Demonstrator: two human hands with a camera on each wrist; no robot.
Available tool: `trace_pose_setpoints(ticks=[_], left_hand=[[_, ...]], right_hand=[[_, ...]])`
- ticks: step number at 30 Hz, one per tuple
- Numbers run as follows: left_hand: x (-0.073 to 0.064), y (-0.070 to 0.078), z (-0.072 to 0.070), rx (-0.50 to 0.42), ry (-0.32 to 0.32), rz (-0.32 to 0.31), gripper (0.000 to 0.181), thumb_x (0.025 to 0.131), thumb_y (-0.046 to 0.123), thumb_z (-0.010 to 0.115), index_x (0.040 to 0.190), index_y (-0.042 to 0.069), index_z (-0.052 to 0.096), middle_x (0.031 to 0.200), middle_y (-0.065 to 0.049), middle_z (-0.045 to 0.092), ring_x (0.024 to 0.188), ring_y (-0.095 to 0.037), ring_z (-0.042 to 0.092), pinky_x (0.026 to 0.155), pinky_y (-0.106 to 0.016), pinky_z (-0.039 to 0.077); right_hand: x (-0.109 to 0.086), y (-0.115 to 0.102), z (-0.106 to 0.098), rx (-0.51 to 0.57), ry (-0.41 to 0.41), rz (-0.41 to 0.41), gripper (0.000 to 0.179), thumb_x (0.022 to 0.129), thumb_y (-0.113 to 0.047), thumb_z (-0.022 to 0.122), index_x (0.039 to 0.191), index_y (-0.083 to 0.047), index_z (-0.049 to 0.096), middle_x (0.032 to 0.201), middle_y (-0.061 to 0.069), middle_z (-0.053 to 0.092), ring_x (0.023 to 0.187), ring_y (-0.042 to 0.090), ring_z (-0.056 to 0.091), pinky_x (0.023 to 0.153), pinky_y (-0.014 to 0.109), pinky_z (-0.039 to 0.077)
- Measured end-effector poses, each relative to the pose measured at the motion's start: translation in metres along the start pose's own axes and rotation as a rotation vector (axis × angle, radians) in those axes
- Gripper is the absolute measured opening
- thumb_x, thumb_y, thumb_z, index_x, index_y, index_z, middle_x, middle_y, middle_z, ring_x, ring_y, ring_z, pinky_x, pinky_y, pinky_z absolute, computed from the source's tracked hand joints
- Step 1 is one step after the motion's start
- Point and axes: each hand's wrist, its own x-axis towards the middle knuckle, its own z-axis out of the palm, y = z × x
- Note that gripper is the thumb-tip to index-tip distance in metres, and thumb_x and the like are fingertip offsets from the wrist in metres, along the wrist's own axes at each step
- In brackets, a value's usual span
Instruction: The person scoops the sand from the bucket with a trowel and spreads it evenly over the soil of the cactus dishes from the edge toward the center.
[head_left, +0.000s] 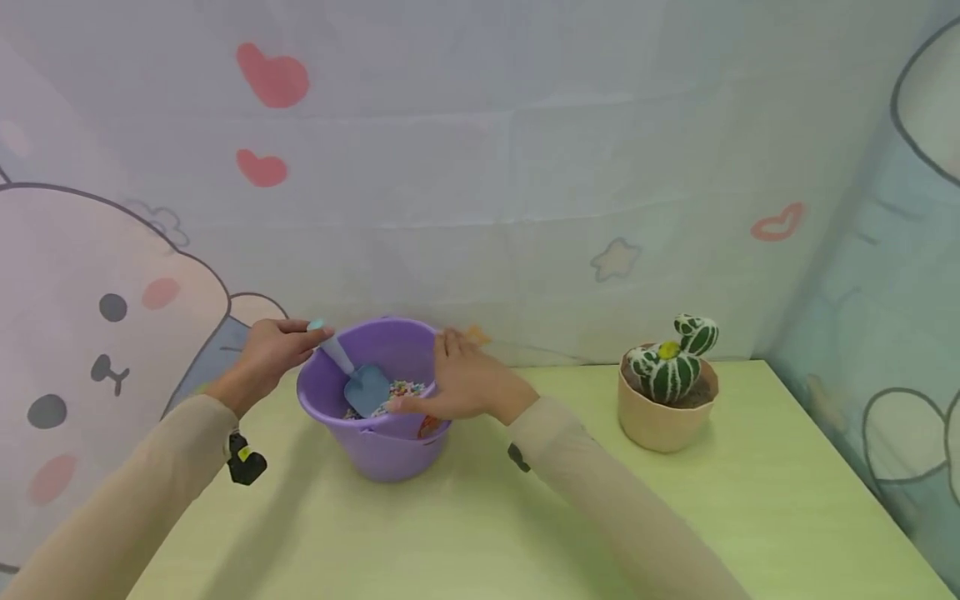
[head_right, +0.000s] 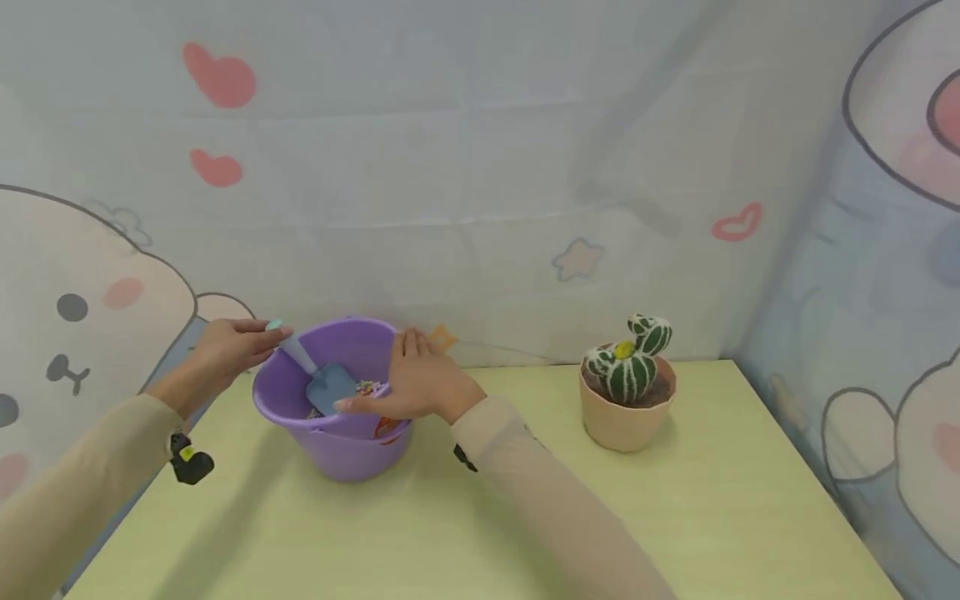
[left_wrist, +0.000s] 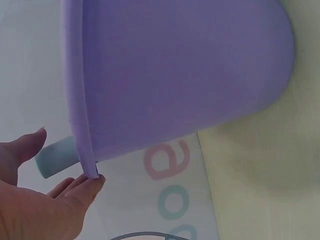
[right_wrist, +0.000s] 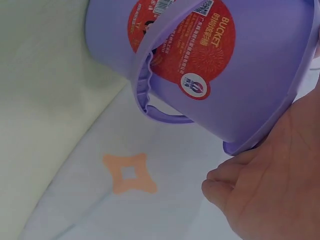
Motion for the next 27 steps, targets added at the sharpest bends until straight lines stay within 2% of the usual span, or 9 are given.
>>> trace_pose_setpoints(ticks=[5,7,11,15,27], left_hand=[[0.0,-0.004,0.0,0.079,0.034,0.015,0.077,0.105,0.04,0.064,0.158,-0.008,0.036,0.162,-0.028,0.041,0.147,-0.039,0.051,0.121,-0.041,0.05],[0.0,-0.005,-0.001,0.1,0.046,0.015,0.076,0.105,0.04,0.064,0.158,-0.008,0.037,0.161,-0.029,0.043,0.146,-0.04,0.051,0.123,-0.044,0.049],[0.002,-0.006,0.002,0.129,0.055,0.007,0.075,0.105,0.038,0.064,0.159,-0.006,0.036,0.163,-0.03,0.04,0.153,-0.045,0.041,0.127,-0.058,0.042],[0.006,-0.002,0.007,0.172,0.073,0.027,0.072,0.104,0.037,0.066,0.157,-0.005,0.041,0.163,-0.03,0.04,0.156,-0.05,0.032,0.128,-0.067,0.036],[0.008,0.003,0.011,0.361,0.121,0.106,0.065,0.103,0.042,0.068,0.144,-0.007,0.058,0.145,-0.032,0.06,0.14,-0.05,0.052,0.117,-0.063,0.049]], right_hand=[[0.004,-0.005,0.004,0.006,-0.002,-0.002,0.13,0.089,-0.089,0.045,0.164,0.011,0.008,0.173,0.032,0.008,0.165,0.042,0.012,0.138,0.047,0.023],[0.004,-0.006,0.005,0.015,-0.005,0.0,0.13,0.09,-0.089,0.045,0.164,0.01,0.007,0.173,0.032,0.008,0.165,0.041,0.011,0.138,0.047,0.022],[0.003,-0.004,0.007,0.031,0.004,0.004,0.13,0.089,-0.09,0.045,0.164,0.01,0.006,0.173,0.031,0.009,0.165,0.04,0.011,0.139,0.045,0.022],[0.001,0.0,0.008,0.032,0.012,0.013,0.13,0.09,-0.09,0.043,0.164,0.01,0.006,0.174,0.03,0.007,0.165,0.039,0.011,0.139,0.044,0.022],[0.001,0.004,0.01,0.102,-0.015,0.012,0.131,0.089,-0.091,0.042,0.165,0.007,-0.001,0.175,0.029,-0.001,0.166,0.036,0.007,0.135,0.047,0.03]])
